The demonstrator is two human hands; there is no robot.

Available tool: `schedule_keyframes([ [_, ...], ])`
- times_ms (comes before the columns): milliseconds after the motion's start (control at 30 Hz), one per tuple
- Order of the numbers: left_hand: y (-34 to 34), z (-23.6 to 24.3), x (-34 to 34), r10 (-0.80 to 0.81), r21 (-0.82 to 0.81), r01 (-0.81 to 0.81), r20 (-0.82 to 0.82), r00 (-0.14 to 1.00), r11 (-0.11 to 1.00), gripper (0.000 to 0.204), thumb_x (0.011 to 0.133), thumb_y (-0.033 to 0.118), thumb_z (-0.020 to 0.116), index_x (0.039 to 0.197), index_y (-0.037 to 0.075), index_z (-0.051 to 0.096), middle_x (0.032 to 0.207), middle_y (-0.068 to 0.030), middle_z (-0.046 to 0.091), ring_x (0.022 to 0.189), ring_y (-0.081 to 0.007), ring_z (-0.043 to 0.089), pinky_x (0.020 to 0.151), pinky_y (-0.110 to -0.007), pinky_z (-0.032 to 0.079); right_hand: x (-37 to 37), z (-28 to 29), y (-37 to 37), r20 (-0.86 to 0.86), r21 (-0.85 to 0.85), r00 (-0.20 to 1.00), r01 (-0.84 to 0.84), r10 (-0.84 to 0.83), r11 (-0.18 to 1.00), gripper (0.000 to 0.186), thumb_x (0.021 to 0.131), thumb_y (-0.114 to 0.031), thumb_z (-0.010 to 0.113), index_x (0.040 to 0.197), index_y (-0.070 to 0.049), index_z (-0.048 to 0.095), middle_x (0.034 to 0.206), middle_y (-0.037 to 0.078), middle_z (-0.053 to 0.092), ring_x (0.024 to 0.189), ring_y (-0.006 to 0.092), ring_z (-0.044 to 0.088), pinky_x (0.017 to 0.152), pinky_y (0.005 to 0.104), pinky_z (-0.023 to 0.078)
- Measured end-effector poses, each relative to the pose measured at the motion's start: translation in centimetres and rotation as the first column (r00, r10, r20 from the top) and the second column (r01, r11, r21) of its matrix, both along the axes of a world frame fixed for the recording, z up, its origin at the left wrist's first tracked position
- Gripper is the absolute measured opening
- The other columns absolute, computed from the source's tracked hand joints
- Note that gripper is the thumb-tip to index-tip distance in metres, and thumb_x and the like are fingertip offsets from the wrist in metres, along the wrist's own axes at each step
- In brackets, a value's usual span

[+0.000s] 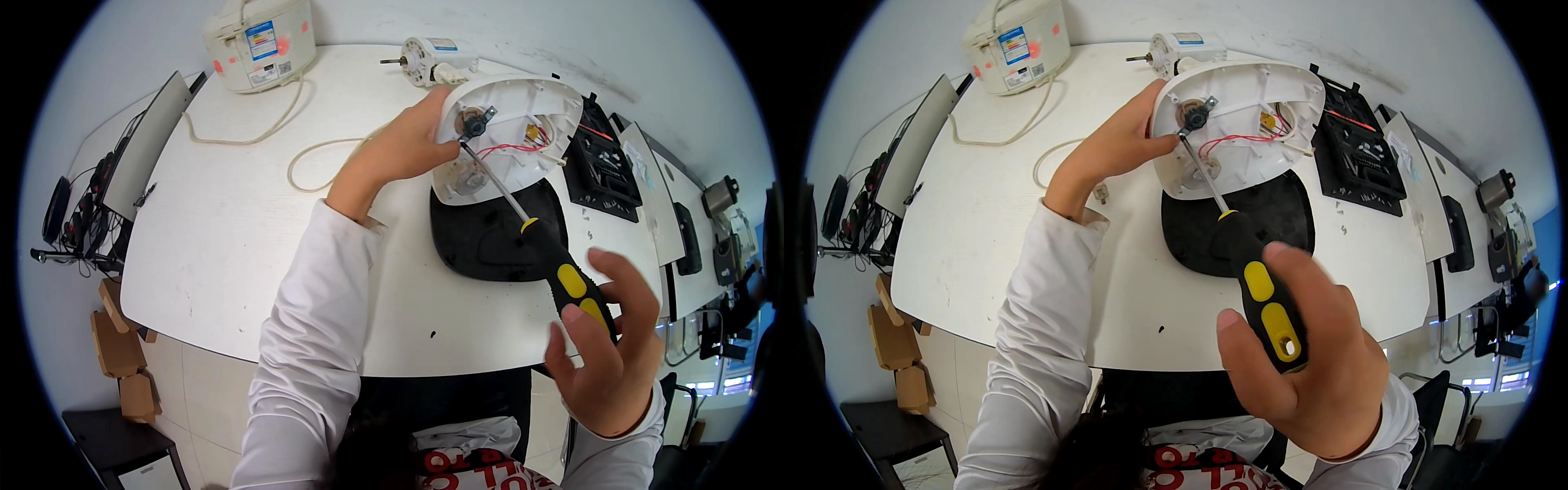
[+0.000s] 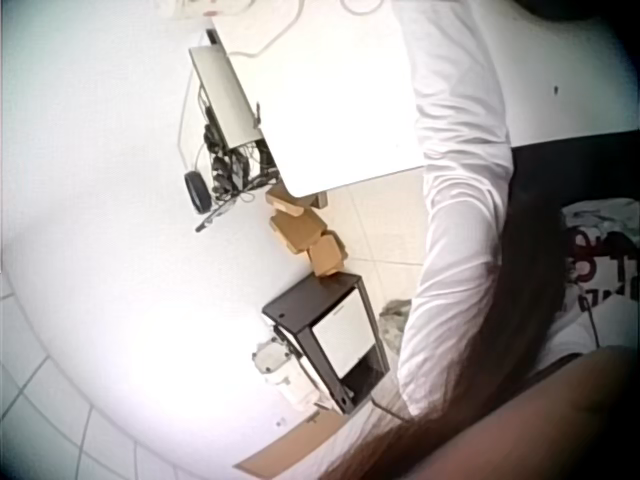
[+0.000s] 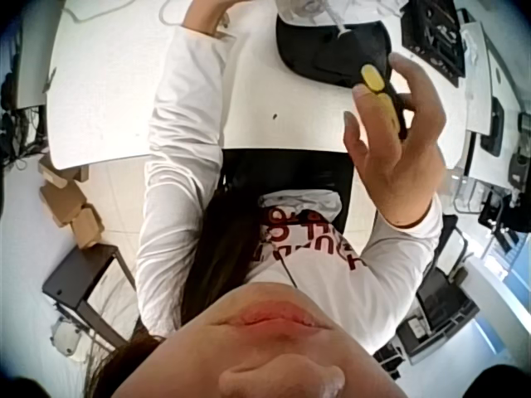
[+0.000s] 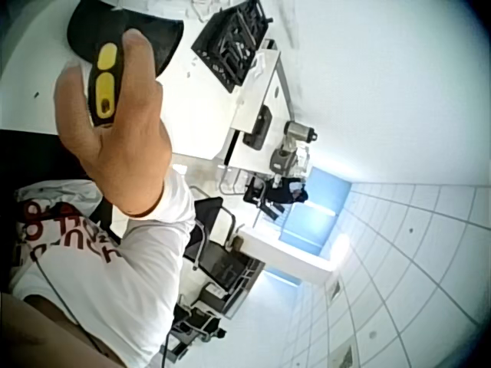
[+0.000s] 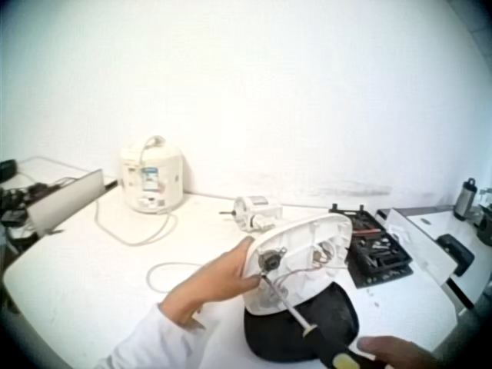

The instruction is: The person uses a screwdriver to tighten screws on the internal components of a disassembled white appliance. They repeatedly pick up screws from the table and secure them into place on the device's housing.

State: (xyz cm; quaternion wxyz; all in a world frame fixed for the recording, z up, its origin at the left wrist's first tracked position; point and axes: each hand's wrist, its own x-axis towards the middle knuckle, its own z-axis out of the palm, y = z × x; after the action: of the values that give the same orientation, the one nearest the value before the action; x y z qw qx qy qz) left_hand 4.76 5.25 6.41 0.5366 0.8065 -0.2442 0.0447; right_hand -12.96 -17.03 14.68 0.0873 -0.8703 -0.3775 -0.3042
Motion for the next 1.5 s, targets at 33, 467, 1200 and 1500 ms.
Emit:
schedule_keyframes([
  [33, 0.0, 0.1, -0.1, 0.001, 0.005, -0.001, -0.006, 1.0, 1.0, 0.067, 0.077, -0.001, 0.061, 0.137, 0.004, 0.034, 0.125, -0.0109, 0.05, 0.116, -0.0198, 0.047, 0.1, -0.032, 0.038, 0.0, 0.0, -0.4, -0.006, -0.076, 1.0, 0.005, -0.006, 0.997, 0.026, 0.076, -0.005, 0.068, 0.1, -0.013, 0.064, 0.108, 0.016, 0.057, 0.068, 0.021, 0.059, 0.047, 0.0241, 0.048],
  [467, 0.0, 0.2, -0.1, 0.024, 0.018, -0.023, -0.04, 0.999, 1.0, 0.069, 0.076, -0.002, 0.062, 0.138, 0.005, 0.033, 0.127, -0.011, 0.05, 0.117, -0.021, 0.047, 0.1, -0.033, 0.037, -0.5, 0.4, 0.1, -0.079, 0.041, 0.993, 0.095, -0.092, 0.995, 0.027, 0.078, -0.008, 0.069, 0.103, -0.016, 0.064, 0.103, 0.014, 0.059, 0.069, 0.0187, 0.059, 0.048, 0.0254, 0.047],
  [1200, -0.1, 0.2, -0.2, 0.027, 0.043, -0.025, -0.059, 0.998, 0.999, 0.07, 0.073, 0.0, 0.062, 0.136, 0.005, 0.034, 0.122, -0.0103, 0.052, 0.111, -0.0206, 0.049, 0.097, -0.033, 0.039, 0.0, 0.6, -0.7, 0.012, 0.0, 0.998, 0.059, -0.059, 0.998, 0.025, 0.073, -0.001, 0.072, 0.096, -0.008, 0.067, 0.109, 0.018, 0.06, 0.075, 0.0251, 0.066, 0.054, 0.026, 0.053],
  [1500, -0.3, 0.2, 0.0, 0.012, 0.035, -0.011, -0.042, 0.999, 0.999, 0.068, 0.073, 0.0, 0.062, 0.135, 0.004, 0.035, 0.119, -0.0092, 0.052, 0.108, -0.0191, 0.049, 0.095, -0.031, 0.04, -0.1, 1.0, -1.2, -0.015, -0.147, 0.955, 0.29, -0.296, 0.946, 0.038, 0.08, -0.026, 0.07, 0.111, -0.007, 0.059, 0.08, 0.007, 0.053, 0.055, 0.0184, 0.055, 0.043, 0.0263, 0.041],
])
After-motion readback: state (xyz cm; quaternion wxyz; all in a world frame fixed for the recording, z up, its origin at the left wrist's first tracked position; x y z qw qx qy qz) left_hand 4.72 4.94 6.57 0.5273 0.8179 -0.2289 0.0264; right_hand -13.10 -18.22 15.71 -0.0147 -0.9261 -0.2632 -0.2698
